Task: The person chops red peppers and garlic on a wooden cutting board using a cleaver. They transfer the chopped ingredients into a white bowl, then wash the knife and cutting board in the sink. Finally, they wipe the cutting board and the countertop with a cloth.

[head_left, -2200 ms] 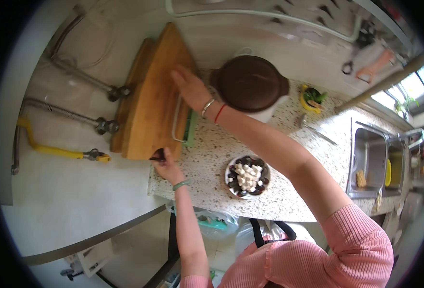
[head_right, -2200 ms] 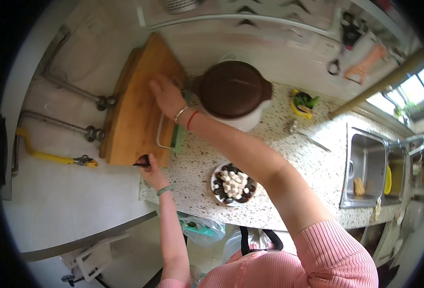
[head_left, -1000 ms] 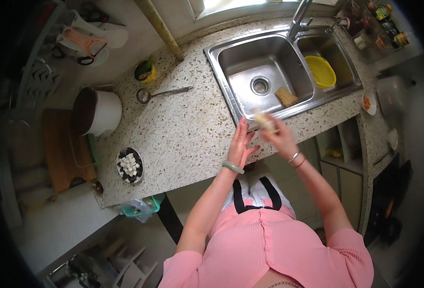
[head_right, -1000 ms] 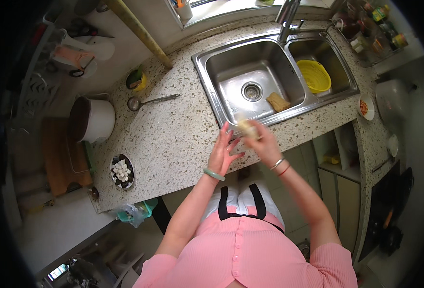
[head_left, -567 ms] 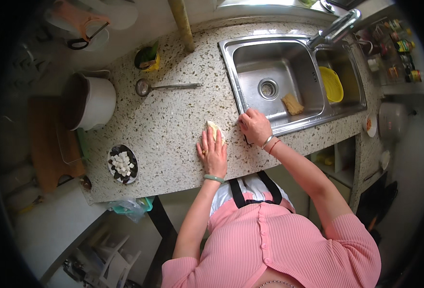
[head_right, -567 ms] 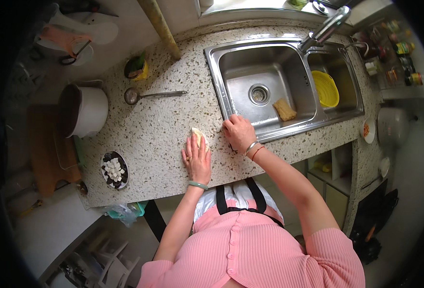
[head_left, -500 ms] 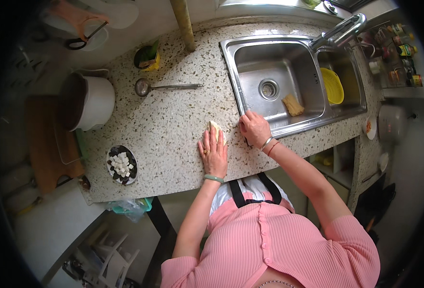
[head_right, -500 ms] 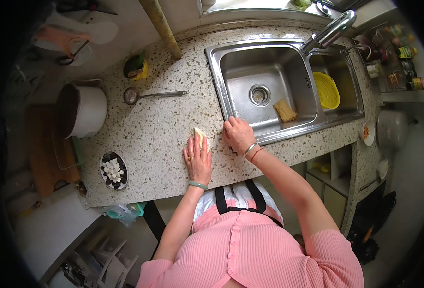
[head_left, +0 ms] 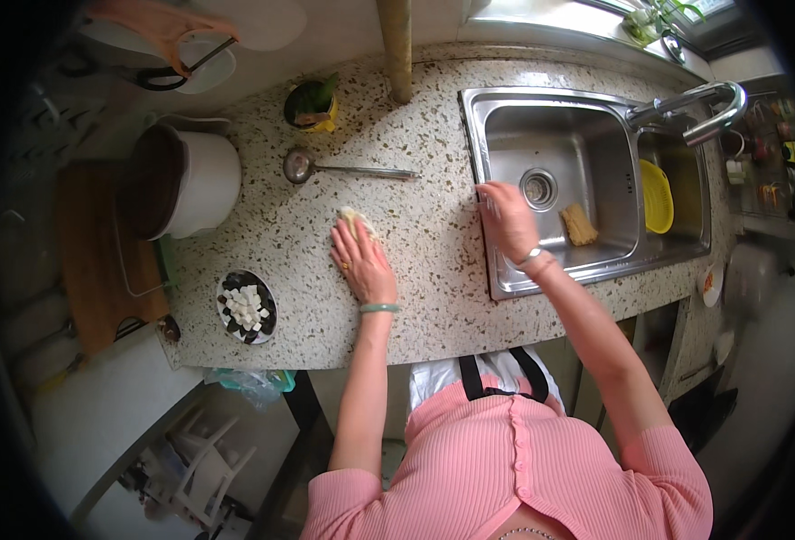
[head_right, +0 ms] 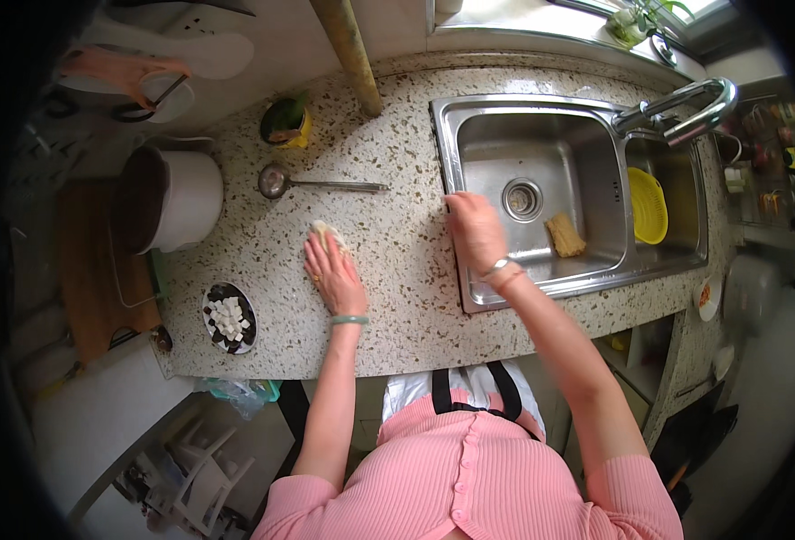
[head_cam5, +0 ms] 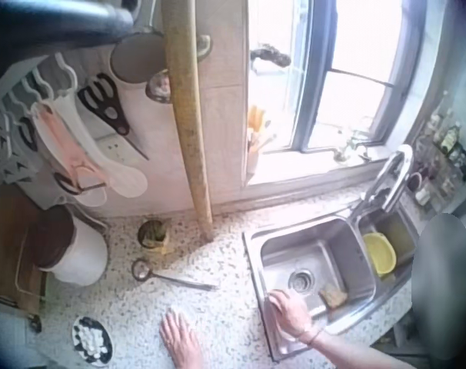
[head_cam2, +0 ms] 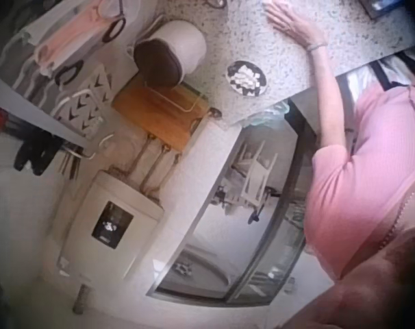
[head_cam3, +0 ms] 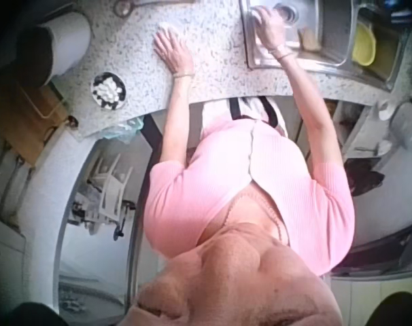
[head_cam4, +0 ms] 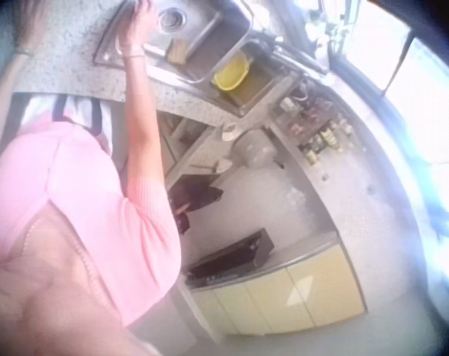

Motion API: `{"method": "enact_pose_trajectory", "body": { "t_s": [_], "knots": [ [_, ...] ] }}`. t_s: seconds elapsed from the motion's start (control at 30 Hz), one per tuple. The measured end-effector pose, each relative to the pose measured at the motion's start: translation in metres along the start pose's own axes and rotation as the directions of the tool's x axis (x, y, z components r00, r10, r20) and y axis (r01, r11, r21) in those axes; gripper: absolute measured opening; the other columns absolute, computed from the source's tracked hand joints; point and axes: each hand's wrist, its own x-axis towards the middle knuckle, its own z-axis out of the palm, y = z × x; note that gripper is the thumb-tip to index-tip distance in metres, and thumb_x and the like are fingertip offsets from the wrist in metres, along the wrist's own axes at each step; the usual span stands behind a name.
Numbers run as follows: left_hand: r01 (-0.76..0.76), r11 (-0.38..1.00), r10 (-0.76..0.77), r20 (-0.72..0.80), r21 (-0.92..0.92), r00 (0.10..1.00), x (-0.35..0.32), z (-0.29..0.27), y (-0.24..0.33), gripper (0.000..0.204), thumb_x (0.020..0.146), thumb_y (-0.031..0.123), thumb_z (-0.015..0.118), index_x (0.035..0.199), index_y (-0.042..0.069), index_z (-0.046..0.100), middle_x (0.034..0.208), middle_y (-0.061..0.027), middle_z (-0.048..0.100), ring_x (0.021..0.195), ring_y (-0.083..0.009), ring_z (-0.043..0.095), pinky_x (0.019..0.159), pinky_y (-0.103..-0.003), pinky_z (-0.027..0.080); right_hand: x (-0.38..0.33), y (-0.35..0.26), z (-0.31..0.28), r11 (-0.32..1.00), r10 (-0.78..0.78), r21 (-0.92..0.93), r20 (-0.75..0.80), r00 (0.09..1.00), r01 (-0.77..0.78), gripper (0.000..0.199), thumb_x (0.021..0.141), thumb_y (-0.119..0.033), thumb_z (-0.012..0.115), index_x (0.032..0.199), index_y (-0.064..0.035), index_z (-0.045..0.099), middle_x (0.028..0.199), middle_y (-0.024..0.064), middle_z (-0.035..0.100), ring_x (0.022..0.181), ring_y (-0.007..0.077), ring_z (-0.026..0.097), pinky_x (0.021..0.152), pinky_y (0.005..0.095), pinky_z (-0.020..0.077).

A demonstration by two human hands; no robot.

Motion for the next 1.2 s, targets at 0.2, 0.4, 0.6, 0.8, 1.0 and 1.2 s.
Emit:
{"method": "enact_pose_trajectory", "body": {
  "t_s": [0.2, 0.4, 0.6, 0.8, 1.0, 1.2],
  "knots": [
    [0.099, 0.994, -0.104, -0.126, -0.050, 0.987, 0.074, -0.005, -0.014, 0.049, 0.100, 0.021, 0.038, 0.146, 0.005, 0.031, 0.153, -0.0178, 0.023, 0.143, -0.0340, 0.019, 0.116, -0.049, 0.014, 0.087, -0.066, 0.065, 0.935, -0.138, -0.273, 0.306, 0.942, 0.225, 0.039, 0.090, -0.013, 0.050, 0.129, -0.0086, 0.048, 0.120, 0.0089, 0.053, 0.113, 0.0229, 0.050, 0.093, 0.0363, 0.0406],
    [0.066, 0.996, -0.075, -0.174, -0.055, 0.982, 0.107, -0.001, -0.024, 0.048, 0.100, 0.020, 0.039, 0.145, 0.004, 0.032, 0.151, -0.0177, 0.028, 0.141, -0.0339, 0.022, 0.114, -0.052, 0.016, 0.112, -0.062, 0.088, 0.869, -0.216, -0.316, 0.448, 0.867, 0.380, 0.018, 0.091, -0.015, 0.048, 0.106, -0.0046, 0.051, 0.097, 0.0077, 0.054, 0.092, 0.0213, 0.055, 0.078, 0.0333, 0.0462],
    [-0.010, 0.994, 0.002, -0.075, -0.111, 0.997, 0.097, 0.006, 0.018, 0.046, 0.101, 0.020, 0.033, 0.143, 0.003, 0.035, 0.150, -0.0180, 0.031, 0.140, -0.0328, 0.025, 0.116, -0.051, 0.014, 0.074, -0.026, 0.035, 0.961, -0.219, -0.059, 0.441, 0.870, 0.271, 0.006, 0.089, -0.010, 0.049, 0.094, -0.0056, 0.051, 0.085, 0.0090, 0.056, 0.074, 0.0222, 0.059, 0.066, 0.0349, 0.0509],
    [-0.191, 0.978, 0.189, -0.031, -0.078, 0.981, 0.136, 0.014, 0.099, 0.051, 0.101, 0.024, 0.027, 0.150, 0.008, 0.019, 0.157, -0.0092, 0.014, 0.145, -0.0228, 0.011, 0.120, -0.039, 0.006, 0.003, 0.031, -0.034, 0.994, -0.014, -0.110, 0.096, 0.995, 0.024, 0.014, 0.090, -0.012, 0.058, 0.102, -0.0074, 0.052, 0.071, 0.0146, 0.061, 0.062, 0.0330, 0.061, 0.054, 0.0412, 0.0477],
    [-0.422, 0.890, 0.437, 0.057, -0.172, 0.898, 0.086, 0.015, 0.139, 0.051, 0.101, 0.024, 0.026, 0.149, 0.007, 0.019, 0.157, -0.0086, 0.012, 0.146, -0.0213, 0.011, 0.120, -0.038, 0.010, -0.033, 0.043, -0.036, 0.976, 0.186, -0.106, -0.051, 0.981, -0.191, 0.011, 0.094, -0.016, 0.056, 0.100, -0.0070, 0.052, 0.064, 0.0141, 0.060, 0.055, 0.0336, 0.060, 0.048, 0.0409, 0.0457],
    [-0.491, 0.847, 0.529, 0.240, -0.202, 0.814, -0.025, -0.006, 0.080, 0.053, 0.097, 0.014, 0.041, 0.149, 0.012, 0.026, 0.156, -0.0088, 0.020, 0.144, -0.0229, 0.019, 0.119, -0.042, 0.016, -0.033, 0.008, -0.011, 0.993, 0.065, -0.098, 0.034, 0.997, -0.062, 0.012, 0.095, -0.016, 0.054, 0.101, -0.0059, 0.051, 0.068, 0.0153, 0.059, 0.058, 0.0345, 0.060, 0.051, 0.0415, 0.0466]
  ]
}}
